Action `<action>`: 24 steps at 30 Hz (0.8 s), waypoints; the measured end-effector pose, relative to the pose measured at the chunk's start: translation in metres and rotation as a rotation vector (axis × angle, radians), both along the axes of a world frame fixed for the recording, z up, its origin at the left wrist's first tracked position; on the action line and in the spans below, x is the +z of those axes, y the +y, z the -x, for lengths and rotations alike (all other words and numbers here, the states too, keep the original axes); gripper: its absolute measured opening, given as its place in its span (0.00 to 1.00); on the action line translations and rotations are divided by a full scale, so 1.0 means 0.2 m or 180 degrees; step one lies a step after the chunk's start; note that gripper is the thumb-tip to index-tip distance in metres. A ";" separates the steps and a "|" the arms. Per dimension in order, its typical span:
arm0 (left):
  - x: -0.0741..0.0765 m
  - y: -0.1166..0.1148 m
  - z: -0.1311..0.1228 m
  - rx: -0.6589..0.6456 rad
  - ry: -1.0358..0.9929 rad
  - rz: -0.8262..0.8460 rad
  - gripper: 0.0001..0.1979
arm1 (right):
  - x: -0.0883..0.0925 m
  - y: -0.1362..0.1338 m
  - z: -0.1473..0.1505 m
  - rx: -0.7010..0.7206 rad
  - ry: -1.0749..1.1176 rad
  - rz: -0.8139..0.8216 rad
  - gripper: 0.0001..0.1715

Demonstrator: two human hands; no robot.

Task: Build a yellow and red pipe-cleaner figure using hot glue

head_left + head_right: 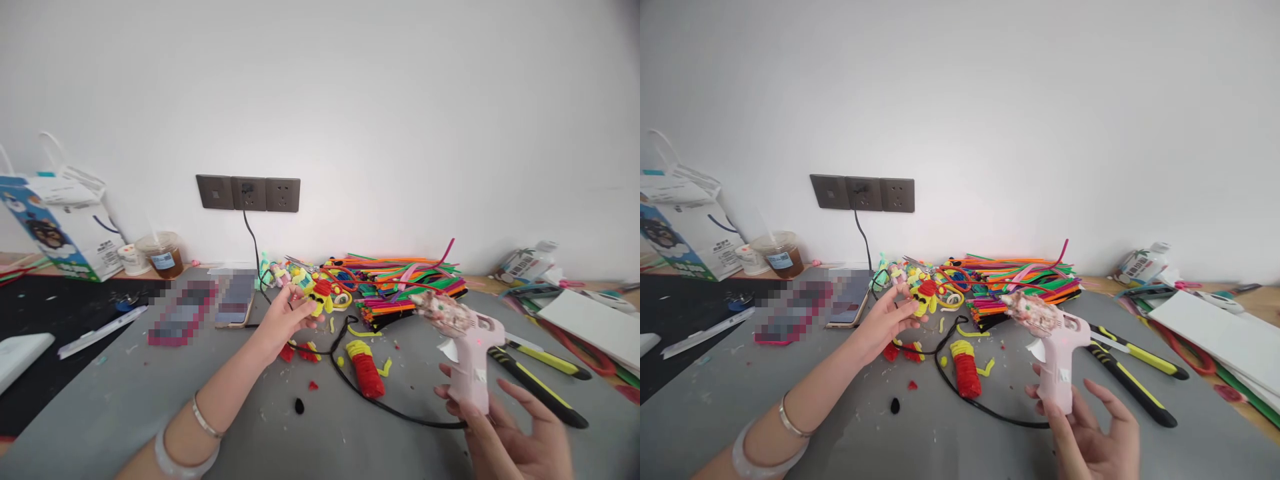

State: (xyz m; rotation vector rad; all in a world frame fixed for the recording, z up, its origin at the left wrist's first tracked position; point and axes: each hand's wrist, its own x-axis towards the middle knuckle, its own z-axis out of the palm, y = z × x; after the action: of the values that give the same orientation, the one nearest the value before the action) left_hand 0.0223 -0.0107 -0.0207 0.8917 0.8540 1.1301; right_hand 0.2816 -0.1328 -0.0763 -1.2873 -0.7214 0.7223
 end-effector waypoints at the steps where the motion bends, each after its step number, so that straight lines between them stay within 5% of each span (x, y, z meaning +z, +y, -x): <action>1: 0.00 0.00 0.00 0.0079 -0.0036 0.0007 0.30 | 0.01 0.01 0.00 0.0109 0.0154 0.0045 0.44; 4: 0.00 0.01 0.00 0.0312 -0.0157 0.0017 0.31 | 0.03 0.07 -0.02 0.0469 0.0529 0.0116 0.42; 10: 0.01 0.01 0.00 0.0225 -0.0228 -0.0024 0.29 | 0.14 0.22 -0.03 0.1639 0.0034 -0.0486 0.15; 20: 0.00 0.00 0.01 -0.0060 0.0073 -0.0143 0.23 | 0.11 0.28 0.12 0.1981 -0.0085 -0.0540 0.21; 24: 0.01 -0.01 0.00 -0.0097 0.0186 -0.0088 0.25 | 0.13 0.27 0.14 0.2203 0.0398 -0.0698 0.24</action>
State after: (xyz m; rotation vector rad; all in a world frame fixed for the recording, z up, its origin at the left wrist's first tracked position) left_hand 0.0216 -0.0120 -0.0196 0.9617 0.8718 1.0963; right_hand 0.2533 -0.0792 -0.0510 -0.7712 -1.1252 1.2278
